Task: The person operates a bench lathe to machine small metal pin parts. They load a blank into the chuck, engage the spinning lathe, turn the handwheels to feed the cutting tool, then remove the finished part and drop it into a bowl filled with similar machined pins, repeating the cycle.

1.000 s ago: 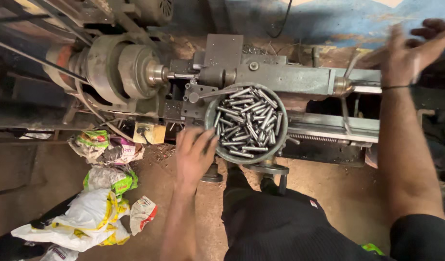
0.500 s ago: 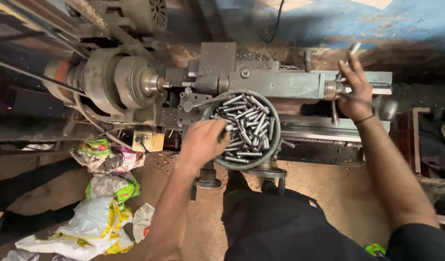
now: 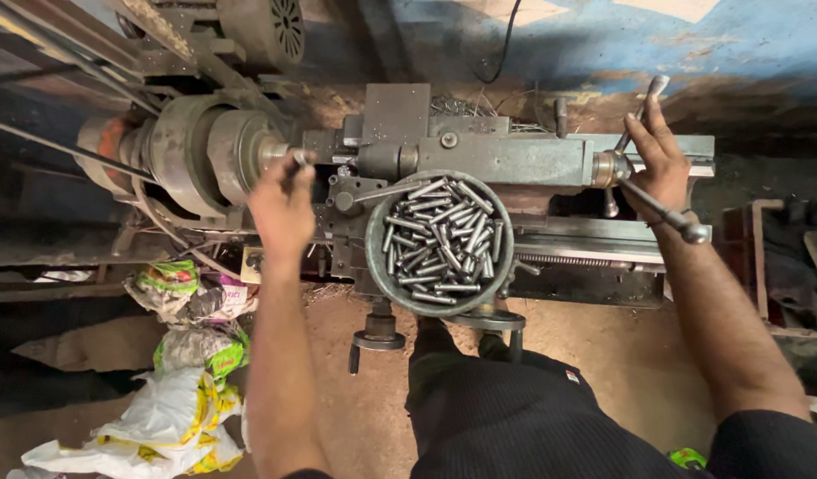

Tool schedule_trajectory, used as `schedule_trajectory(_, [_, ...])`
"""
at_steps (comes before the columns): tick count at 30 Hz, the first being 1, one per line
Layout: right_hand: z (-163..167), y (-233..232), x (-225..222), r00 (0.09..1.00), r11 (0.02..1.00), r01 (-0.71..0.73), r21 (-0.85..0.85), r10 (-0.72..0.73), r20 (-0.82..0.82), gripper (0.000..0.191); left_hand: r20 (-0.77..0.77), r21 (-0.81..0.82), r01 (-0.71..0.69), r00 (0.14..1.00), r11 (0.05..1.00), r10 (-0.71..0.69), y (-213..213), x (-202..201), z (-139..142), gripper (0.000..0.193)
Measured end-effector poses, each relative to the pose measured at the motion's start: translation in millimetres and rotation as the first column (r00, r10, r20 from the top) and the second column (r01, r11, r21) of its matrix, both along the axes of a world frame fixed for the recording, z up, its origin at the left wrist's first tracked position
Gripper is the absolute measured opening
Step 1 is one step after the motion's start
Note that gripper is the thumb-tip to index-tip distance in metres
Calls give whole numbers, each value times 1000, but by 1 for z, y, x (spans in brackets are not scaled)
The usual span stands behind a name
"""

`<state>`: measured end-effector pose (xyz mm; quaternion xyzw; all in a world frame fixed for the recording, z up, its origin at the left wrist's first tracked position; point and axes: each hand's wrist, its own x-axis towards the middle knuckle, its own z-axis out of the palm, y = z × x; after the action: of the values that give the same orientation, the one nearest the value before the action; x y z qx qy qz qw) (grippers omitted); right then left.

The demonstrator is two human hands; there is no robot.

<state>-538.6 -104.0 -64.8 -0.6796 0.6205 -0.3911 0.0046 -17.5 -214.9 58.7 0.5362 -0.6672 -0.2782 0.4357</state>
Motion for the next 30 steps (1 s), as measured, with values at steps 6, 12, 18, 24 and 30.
schedule_trajectory(6, [4,-2,1,999,1000,23,4,-22,-26,66,517,86,264,812,961,-269,-61,7,-22,22])
schedule_trajectory(12, [12,1,4,999,1000,2,16,-2,-32,70,806,110,422,491,900,-329,-83,14,-46,28])
schedule_trajectory(18, [2,-1,3,1000,999,-19,37,20,-24,58,863,232,349,356,908,-358,-86,13,-51,21])
schedule_trajectory(24, [2,69,-23,916,760,-220,612,-55,397,32,844,278,296,380,914,-380,-86,10,-50,25])
schedule_trajectory(30, [2,157,-47,54,999,9,52,-52,997,78,826,284,276,416,918,-380,-86,16,-59,29])
